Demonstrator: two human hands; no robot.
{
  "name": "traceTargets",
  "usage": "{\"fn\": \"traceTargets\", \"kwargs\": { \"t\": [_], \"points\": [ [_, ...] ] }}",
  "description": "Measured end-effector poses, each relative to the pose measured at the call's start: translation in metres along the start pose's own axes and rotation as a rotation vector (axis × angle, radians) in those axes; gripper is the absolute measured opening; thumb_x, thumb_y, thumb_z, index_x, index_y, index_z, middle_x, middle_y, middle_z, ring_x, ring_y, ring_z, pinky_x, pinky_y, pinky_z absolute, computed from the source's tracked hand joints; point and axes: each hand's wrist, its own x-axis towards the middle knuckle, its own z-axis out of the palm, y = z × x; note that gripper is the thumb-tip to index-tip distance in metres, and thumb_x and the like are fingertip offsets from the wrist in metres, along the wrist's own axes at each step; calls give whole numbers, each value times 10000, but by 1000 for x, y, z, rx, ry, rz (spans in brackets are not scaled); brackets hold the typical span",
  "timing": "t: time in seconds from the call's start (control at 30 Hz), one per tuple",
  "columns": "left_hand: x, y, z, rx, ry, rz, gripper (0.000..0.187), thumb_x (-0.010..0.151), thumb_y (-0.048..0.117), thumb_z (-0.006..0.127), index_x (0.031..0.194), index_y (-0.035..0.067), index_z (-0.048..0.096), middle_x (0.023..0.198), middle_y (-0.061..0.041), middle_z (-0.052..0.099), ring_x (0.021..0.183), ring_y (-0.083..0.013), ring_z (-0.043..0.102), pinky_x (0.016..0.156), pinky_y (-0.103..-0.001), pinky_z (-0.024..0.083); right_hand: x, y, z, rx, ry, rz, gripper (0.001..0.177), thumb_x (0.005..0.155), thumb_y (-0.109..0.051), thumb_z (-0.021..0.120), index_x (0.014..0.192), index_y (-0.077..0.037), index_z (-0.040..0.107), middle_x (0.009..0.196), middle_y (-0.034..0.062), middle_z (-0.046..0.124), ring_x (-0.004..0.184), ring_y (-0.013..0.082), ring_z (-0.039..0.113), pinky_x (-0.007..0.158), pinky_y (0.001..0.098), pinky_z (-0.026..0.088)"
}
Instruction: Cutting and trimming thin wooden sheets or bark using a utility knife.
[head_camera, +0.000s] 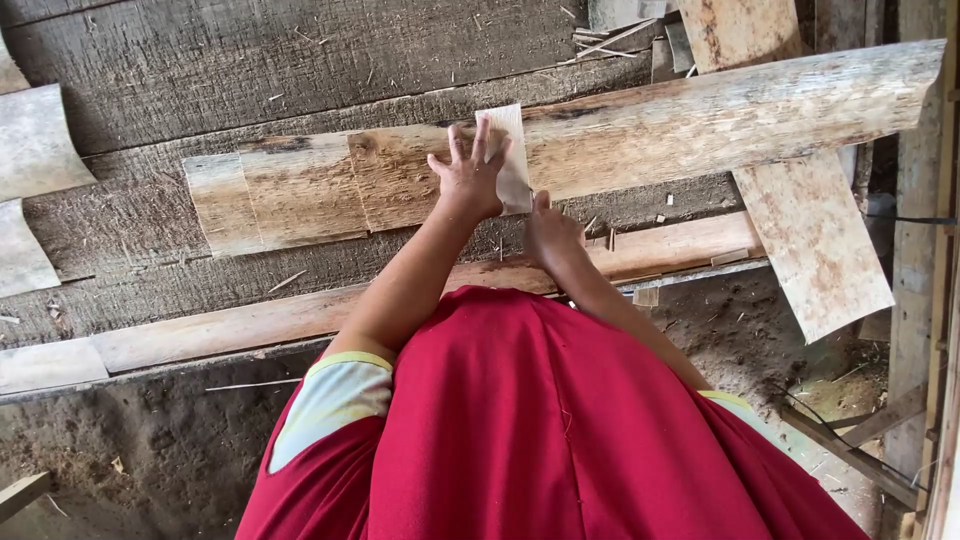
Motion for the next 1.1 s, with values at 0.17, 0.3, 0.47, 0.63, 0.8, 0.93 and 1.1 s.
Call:
{"fn": "traceTargets", "kwargs": {
  "t": [0.17, 0.3, 0.47, 0.63, 0.8, 0.93, 1.1],
  "points": [
    [-8, 1, -11, -22, 23, 14, 1108, 716, 643, 811, 1630, 335, 264, 1703, -94, -93, 1500, -560, 33, 1011, -853, 266, -25, 2, 9, -14, -20, 17, 283, 976, -180, 401, 1236, -71, 371, 1022, 288, 719, 1059, 508, 687, 910, 653, 481],
    [-5, -3, -6, -30, 31, 26, 1132, 707, 681, 823, 1628, 321, 271, 1704, -105, -80, 1502, -557, 36, 1011, -860, 258, -49, -4, 1, -13, -88, 52, 351, 985, -178, 373, 1312, -53, 353, 1102, 307, 706, 1117, 515, 664, 947, 669, 447],
    [-6, -3, -13, -34, 0, 21, 1053, 769, 547, 805, 1632, 322, 244, 1705, -111, -79, 1503, -558, 28, 1009, -853, 280, -21, 18, -12, 33, -136, -32, 388, 947, -238, 363, 1274, -39, 427, 1159, 337, 681, 1172, 531, 627, 980, 677, 424],
    [-7, -1, -15, -5, -42, -2, 1053, 773, 453, 808, 1637, 328, 220, 1706, -98, -76, 1505, -550, 14, 1009, -854, 264, -24, 1, -59, 51, -138, -50, 391, 945, -286, 361, 1232, -41, 462, 1113, 321, 695, 1120, 517, 654, 982, 661, 427],
    [-7, 3, -16, 14, -55, 6, 1054, 782, 518, 786, 1637, 351, 192, 1708, -83, -83, 1503, -548, 8, 999, -854, 257, 48, -11, -63, 240, 242, -92, 350, 1065, -249, 321, 1317, -31, 427, 819, 219, 677, 799, 414, 723, 809, 538, 555],
    [-13, 2, -30, 2, -33, 11, 1101, 744, 540, 823, 1635, 354, 205, 1706, -103, -71, 1496, -563, 8, 998, -855, 285, 58, -37, -72, 173, 268, -109, 340, 1064, -250, 294, 1297, -26, 399, 920, 271, 703, 947, 486, 712, 871, 581, 528],
    [-10, 3, -19, 14, -31, 11, 1074, 757, 619, 797, 1628, 364, 223, 1707, -78, -68, 1503, -544, 31, 997, -850, 281, 85, -30, -52, 54, 236, -48, 443, 1006, -302, 286, 1382, -69, 321, 1026, 274, 709, 1049, 482, 694, 928, 602, 513]
  ]
}}
